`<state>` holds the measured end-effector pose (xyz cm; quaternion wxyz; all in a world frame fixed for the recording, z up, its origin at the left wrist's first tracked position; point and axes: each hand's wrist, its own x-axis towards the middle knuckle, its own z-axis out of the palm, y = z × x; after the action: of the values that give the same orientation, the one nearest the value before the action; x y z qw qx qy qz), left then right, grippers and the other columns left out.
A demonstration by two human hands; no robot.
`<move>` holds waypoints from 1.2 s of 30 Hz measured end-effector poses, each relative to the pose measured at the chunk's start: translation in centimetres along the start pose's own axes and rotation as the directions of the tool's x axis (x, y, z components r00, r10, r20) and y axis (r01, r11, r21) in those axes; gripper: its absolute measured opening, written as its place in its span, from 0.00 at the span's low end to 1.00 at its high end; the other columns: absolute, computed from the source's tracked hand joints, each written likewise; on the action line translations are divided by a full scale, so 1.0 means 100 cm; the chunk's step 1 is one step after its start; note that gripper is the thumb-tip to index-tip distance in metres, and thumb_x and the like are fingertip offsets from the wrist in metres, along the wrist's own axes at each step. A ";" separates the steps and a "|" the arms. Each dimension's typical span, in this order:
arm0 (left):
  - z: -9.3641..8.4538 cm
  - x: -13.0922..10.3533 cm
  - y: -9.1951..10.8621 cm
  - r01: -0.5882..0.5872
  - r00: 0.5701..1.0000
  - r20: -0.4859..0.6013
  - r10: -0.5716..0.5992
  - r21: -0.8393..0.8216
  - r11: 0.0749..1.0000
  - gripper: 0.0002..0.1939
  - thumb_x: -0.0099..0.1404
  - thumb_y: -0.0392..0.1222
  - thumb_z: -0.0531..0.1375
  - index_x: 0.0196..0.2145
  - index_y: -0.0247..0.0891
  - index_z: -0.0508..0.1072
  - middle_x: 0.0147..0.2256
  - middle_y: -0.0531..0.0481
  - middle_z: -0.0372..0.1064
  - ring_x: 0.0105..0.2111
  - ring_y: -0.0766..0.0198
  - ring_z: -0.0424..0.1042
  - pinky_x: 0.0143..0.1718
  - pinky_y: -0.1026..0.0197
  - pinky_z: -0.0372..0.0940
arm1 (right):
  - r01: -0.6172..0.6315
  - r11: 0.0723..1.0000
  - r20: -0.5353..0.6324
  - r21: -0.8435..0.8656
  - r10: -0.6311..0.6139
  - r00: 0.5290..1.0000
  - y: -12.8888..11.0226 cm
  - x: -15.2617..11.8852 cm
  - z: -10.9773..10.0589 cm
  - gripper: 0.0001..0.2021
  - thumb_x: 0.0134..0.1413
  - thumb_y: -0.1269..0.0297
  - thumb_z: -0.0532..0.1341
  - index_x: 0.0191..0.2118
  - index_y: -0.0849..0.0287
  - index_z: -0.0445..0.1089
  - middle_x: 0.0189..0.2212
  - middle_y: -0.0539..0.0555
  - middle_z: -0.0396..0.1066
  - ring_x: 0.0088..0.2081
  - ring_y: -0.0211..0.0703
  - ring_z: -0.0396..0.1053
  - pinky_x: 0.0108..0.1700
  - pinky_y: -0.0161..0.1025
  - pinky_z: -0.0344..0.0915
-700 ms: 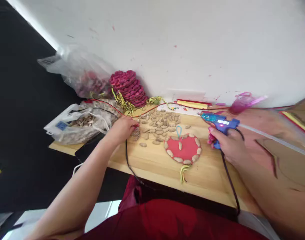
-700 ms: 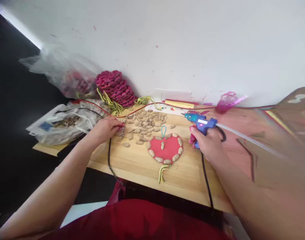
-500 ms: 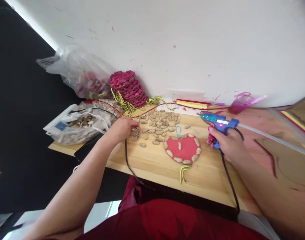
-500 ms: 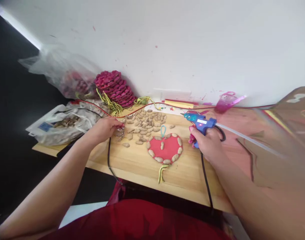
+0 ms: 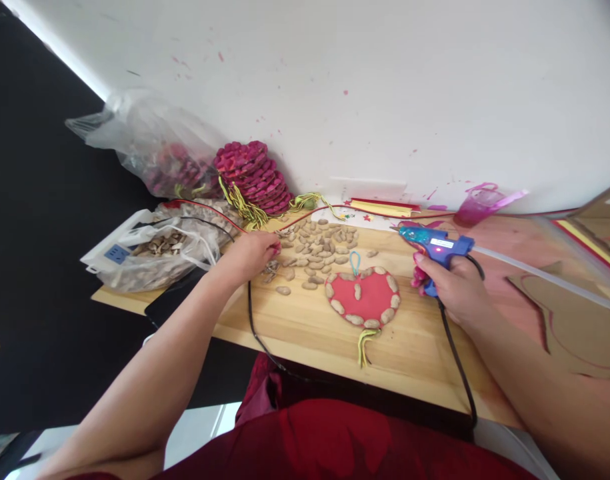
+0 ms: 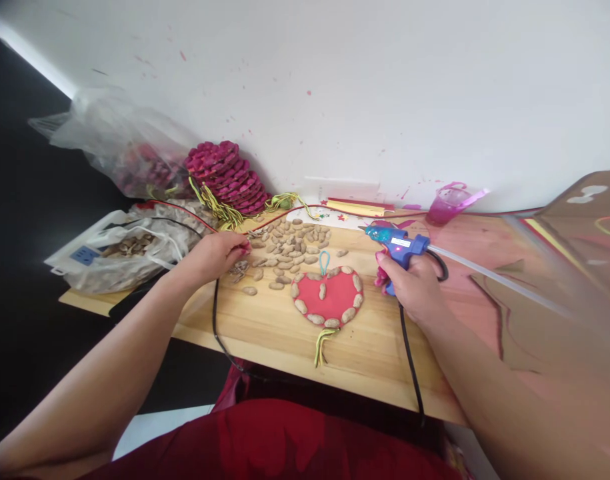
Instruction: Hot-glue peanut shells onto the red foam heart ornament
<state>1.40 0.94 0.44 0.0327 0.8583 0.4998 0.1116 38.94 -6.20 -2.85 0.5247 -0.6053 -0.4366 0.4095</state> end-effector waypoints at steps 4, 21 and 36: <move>0.004 0.008 0.005 0.012 1.000 0.028 -0.009 -0.096 0.995 0.15 0.64 0.35 0.52 0.38 0.37 0.80 0.39 0.45 0.80 0.40 0.57 0.77 0.45 0.58 0.69 | 0.004 1.000 0.008 -0.013 -0.004 1.000 -0.001 0.000 0.001 0.18 0.46 0.50 0.73 0.28 0.58 0.70 0.18 0.49 0.70 0.19 0.36 0.68 0.18 0.30 0.65; 0.007 0.016 0.005 0.177 0.984 -0.024 -0.179 -0.083 0.981 0.14 0.65 0.42 0.56 0.35 0.38 0.82 0.36 0.43 0.79 0.38 0.54 0.75 0.43 0.56 0.66 | 0.003 1.000 0.012 -0.031 -0.002 1.000 -0.004 -0.002 0.001 0.18 0.46 0.49 0.73 0.28 0.58 0.70 0.18 0.49 0.70 0.19 0.36 0.68 0.18 0.31 0.65; 0.003 -0.034 -0.006 0.016 1.000 0.006 -0.015 -0.093 0.996 0.18 0.66 0.36 0.54 0.45 0.40 0.83 0.43 0.46 0.81 0.46 0.55 0.77 0.52 0.56 0.70 | -0.006 1.000 0.018 -0.009 0.007 1.000 0.000 0.000 0.000 0.17 0.48 0.50 0.73 0.28 0.57 0.71 0.18 0.49 0.70 0.20 0.36 0.68 0.18 0.31 0.65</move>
<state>-0.67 -1.62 -0.51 0.0746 0.8522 0.5006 0.1323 38.90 -6.19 -2.87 0.5166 -0.6053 -0.4413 0.4147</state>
